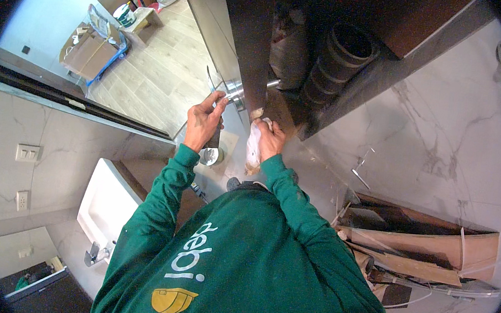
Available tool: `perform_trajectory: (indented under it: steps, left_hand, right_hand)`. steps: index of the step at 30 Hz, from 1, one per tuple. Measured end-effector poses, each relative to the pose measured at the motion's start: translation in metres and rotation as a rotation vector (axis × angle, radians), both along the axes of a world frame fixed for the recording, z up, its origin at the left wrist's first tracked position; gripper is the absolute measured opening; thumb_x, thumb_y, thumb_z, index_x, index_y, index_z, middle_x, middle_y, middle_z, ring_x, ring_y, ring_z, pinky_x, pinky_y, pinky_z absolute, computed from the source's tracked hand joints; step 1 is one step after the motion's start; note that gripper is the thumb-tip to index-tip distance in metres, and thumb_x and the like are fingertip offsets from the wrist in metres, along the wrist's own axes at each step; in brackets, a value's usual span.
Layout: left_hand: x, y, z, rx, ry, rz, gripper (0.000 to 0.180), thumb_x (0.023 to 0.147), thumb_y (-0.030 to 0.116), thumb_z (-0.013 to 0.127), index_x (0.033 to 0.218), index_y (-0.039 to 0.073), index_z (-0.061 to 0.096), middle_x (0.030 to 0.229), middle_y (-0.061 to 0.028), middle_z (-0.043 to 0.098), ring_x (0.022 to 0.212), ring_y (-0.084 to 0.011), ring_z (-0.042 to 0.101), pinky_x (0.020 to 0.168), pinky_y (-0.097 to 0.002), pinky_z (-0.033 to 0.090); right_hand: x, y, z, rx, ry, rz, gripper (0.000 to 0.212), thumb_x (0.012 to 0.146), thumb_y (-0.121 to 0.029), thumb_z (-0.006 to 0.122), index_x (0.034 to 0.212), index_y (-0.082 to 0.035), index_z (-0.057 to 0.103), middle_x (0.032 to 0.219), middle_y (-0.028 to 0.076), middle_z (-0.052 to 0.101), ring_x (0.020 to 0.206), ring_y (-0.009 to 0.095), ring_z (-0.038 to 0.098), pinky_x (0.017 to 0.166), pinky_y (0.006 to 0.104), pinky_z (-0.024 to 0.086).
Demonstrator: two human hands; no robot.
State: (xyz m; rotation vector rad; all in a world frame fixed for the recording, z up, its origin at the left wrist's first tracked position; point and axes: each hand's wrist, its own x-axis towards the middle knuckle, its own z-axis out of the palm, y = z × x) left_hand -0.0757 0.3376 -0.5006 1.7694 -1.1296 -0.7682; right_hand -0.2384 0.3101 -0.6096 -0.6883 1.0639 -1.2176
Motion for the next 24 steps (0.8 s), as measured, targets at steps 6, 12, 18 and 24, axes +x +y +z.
perform_trajectory:
  steps: [6,12,18,24]
  left_hand:
    - [0.000,0.002,0.001,0.002,0.008,-0.001,0.035,0.096,0.032,0.063,0.117,0.005,0.067,0.059,-0.0052,0.056,0.053,-0.0111,0.059,0.051,-0.0297,0.047]
    - [-0.003,0.002,0.001,-0.026,0.010,0.012,0.032,0.096,0.031,0.064,0.114,0.006,0.069,0.061,-0.0020,0.056,0.054,-0.0085,0.055,0.050,-0.0290,0.046]
    - [-0.004,0.002,0.003,-0.035,0.027,0.007,0.031,0.096,0.031,0.064,0.113,0.006,0.070,0.063,0.0002,0.055,0.055,-0.0072,0.054,0.050,-0.0279,0.045]
    - [-0.001,0.002,0.001,-0.002,0.059,0.005,0.034,0.095,0.032,0.065,0.116,0.005,0.068,0.060,-0.0030,0.056,0.053,-0.0092,0.057,0.050,-0.0279,0.047]
  right_hand:
    - [0.000,0.000,0.000,-0.016,0.129,-0.012,0.016,0.082,-0.014,0.074,0.084,-0.001,0.065,0.081,0.001,0.064,0.071,0.010,0.053,0.067,0.0278,0.045]
    - [0.002,0.000,-0.002,-0.098,0.164,-0.032,0.017,0.082,-0.015,0.073,0.078,-0.002,0.063,0.075,0.000,0.062,0.070,0.010,0.053,0.065,0.0285,0.045]
    - [-0.001,0.000,-0.001,-0.113,0.119,-0.026,0.016,0.082,-0.014,0.073,0.079,-0.001,0.064,0.077,0.000,0.063,0.070,0.009,0.053,0.065,0.0279,0.045]
    - [0.001,-0.003,-0.011,-0.065,0.035,-0.013,0.016,0.083,-0.014,0.072,0.084,0.000,0.065,0.081,0.001,0.064,0.072,0.011,0.055,0.066,0.0280,0.046]
